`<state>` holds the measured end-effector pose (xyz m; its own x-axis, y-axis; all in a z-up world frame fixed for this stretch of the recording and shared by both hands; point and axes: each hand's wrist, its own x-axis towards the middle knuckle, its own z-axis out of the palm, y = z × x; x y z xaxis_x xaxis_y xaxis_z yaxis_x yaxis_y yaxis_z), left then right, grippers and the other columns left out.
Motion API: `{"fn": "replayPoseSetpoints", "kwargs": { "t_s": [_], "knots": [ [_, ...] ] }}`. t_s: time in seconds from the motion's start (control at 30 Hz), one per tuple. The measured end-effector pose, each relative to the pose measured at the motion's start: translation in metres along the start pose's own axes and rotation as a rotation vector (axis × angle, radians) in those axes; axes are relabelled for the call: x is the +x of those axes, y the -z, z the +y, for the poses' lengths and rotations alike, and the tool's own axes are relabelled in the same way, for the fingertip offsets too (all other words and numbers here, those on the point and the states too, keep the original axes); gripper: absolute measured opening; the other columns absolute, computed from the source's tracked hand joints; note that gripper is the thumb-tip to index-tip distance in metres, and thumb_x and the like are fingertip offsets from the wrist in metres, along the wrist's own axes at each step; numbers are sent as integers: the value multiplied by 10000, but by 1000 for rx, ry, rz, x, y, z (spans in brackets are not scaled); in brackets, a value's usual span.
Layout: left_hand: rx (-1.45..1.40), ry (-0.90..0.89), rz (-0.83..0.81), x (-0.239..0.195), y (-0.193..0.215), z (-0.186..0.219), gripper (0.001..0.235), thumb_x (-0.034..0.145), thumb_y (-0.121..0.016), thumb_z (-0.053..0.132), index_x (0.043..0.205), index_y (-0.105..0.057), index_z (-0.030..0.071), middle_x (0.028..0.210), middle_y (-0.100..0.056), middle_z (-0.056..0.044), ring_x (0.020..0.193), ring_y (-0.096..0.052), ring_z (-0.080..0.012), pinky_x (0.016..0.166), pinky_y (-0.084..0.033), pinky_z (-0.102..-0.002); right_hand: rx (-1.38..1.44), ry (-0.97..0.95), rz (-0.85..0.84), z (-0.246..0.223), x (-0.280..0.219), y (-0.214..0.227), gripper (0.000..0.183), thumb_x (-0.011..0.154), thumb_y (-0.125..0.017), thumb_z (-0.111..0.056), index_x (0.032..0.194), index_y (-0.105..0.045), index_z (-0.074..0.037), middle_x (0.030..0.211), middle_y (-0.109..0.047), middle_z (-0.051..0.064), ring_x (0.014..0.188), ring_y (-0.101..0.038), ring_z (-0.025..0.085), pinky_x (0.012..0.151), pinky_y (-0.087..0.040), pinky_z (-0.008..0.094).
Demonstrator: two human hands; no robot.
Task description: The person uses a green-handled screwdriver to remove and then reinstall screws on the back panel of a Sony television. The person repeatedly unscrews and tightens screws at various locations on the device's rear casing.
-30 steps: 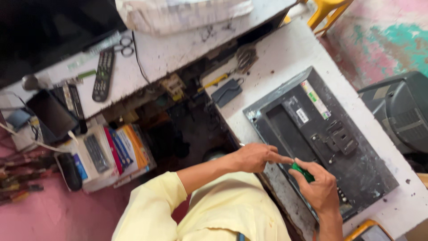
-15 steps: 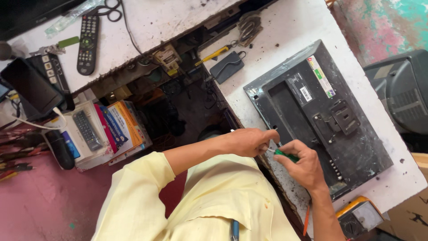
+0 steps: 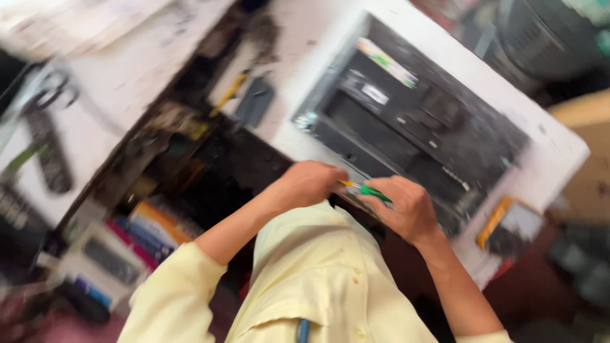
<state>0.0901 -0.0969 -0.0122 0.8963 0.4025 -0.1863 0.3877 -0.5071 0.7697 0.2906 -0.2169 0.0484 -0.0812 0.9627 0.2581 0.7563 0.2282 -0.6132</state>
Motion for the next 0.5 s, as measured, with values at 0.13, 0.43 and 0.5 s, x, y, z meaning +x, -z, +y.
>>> {"fn": "replayPoseSetpoints", "kwargs": {
  "t_s": [0.13,0.43,0.5],
  "knots": [
    [341,-225,99,10,3,15,258,802,-657,100,1057,-676,128,859,-691,-56,849,-679,-302,729,-499,-454,233,-337,67,17,-28,-10,249,872,-826,-207,994,-698,-31,864,-738,106,749,-729,184,645,-554,316],
    [428,-300,-363,45,-8,44,250,846,-605,82,1084,-654,135,960,-718,-50,799,-706,-290,658,-538,-432,840,-936,-174,22,-74,-20,231,968,-722,-197,978,-700,32,721,-679,54,608,-617,86,539,-485,258],
    [362,-212,-452,56,-15,50,228,875,-588,75,1091,-645,122,966,-726,-65,813,-710,-314,644,-540,-449,523,-665,16,19,-78,-9,197,927,-753,-144,1051,-698,-1,826,-715,59,707,-672,97,633,-526,248]
  ]
}}
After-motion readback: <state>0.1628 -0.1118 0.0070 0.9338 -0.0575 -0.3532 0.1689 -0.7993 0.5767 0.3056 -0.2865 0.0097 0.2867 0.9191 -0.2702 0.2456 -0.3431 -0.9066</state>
